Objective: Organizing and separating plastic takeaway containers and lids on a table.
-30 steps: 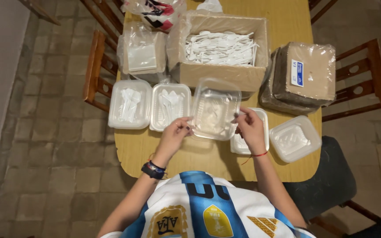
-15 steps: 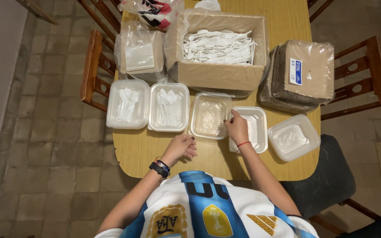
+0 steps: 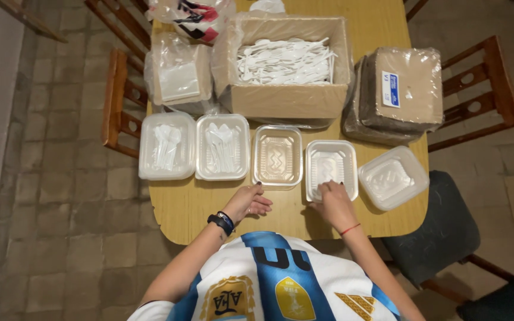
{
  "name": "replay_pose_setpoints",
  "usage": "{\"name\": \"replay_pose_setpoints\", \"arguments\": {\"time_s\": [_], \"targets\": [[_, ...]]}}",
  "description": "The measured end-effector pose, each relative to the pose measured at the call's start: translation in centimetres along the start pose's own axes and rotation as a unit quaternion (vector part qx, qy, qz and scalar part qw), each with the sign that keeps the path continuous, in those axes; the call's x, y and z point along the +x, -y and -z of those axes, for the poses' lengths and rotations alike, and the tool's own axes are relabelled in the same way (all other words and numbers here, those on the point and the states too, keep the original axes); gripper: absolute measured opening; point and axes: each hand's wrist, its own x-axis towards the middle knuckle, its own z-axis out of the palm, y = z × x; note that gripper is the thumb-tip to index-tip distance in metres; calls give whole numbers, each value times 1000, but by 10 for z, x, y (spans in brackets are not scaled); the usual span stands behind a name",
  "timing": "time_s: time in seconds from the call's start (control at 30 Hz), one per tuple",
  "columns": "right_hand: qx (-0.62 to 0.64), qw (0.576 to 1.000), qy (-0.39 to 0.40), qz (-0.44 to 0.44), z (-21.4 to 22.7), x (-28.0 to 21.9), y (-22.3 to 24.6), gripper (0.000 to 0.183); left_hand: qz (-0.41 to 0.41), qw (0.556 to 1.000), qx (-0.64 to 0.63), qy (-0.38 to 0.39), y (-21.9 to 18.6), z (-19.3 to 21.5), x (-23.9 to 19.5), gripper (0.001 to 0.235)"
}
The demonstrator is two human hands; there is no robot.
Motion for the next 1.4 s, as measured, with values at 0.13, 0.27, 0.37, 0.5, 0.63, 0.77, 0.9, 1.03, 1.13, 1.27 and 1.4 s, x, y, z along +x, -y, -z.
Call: {"name": "replay_pose_setpoints", "arguments": {"time_s": [0.13, 0.27, 0.37, 0.5, 0.63, 0.77, 0.9, 1.03, 1.13, 1.27, 1.4], "targets": [[-20, 999, -44, 4, -27, -22, -9, 28, -10, 1000, -24, 1, 6, 3, 22, 47], [-10, 993, -116, 26, -36, -29, -14, 26, -40, 999, -25, -5, 4, -2, 30, 42], [9, 990, -136, 25, -34, -33, -14, 26, -50, 998, -29, -9, 2, -9, 30, 35], [62, 983, -171, 23, -19, -35, -13, 22, -63, 997, -48, -11, 3, -14, 33, 35], [124, 972, -198, 10, 3, -35, -17, 22, -31, 999, 9, -23, -12, -39, -3, 51], [354, 922, -137, -78, 70, -33, 6, 26, -86, 990, 56, 94, -29, -91, -36, 46], [428, 892, -126, 72, 141, -28, 32, 23, -409, 900, 141, 46, -87, -173, -105, 109], [462, 870, -119, 127, 165, -22, 42, 23, -481, 870, 97, 48, -115, -209, -127, 135], [487, 849, -101, 176, 173, -16, 41, 23, -562, 820, 100, 24, -118, -213, -119, 143], [478, 846, -70, 225, 178, -11, 43, 24, -545, 838, 6, 26, -125, -222, -134, 144], [456, 847, -64, 266, 182, -8, 49, 26, -498, 864, -69, 35, -126, -226, -149, 143]]}}
